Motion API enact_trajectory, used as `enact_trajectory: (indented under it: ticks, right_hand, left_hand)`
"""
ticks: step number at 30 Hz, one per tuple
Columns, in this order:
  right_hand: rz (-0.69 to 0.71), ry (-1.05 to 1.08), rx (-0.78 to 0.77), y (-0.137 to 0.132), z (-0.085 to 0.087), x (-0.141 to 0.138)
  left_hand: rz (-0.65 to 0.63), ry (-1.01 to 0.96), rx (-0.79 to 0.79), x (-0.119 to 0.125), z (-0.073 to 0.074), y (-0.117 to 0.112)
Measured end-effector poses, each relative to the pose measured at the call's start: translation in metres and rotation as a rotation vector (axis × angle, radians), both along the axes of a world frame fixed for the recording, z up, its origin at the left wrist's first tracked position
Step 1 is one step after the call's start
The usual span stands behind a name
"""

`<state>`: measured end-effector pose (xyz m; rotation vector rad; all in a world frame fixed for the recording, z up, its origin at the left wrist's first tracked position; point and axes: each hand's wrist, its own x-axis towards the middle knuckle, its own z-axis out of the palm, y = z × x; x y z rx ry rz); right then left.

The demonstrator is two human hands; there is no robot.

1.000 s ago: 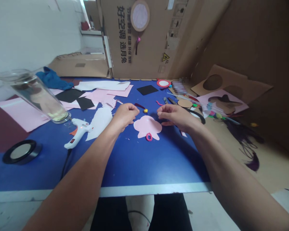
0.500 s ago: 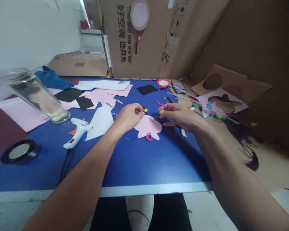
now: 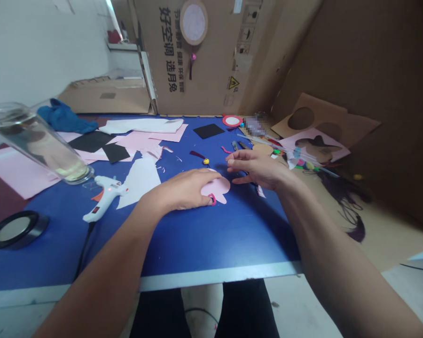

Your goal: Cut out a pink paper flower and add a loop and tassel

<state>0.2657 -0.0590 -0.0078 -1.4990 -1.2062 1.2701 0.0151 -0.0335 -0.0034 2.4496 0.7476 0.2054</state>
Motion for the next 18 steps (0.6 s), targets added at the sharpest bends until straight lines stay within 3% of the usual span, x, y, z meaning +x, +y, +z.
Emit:
enact_trajectory:
  ticks: [18]
  right_hand:
    - [0.011,0.050,-0.056,0.0012,-0.0013,-0.0047]
  left_hand:
    - [0.004,0.111,0.021,0.0017,0.0008,-0.0034]
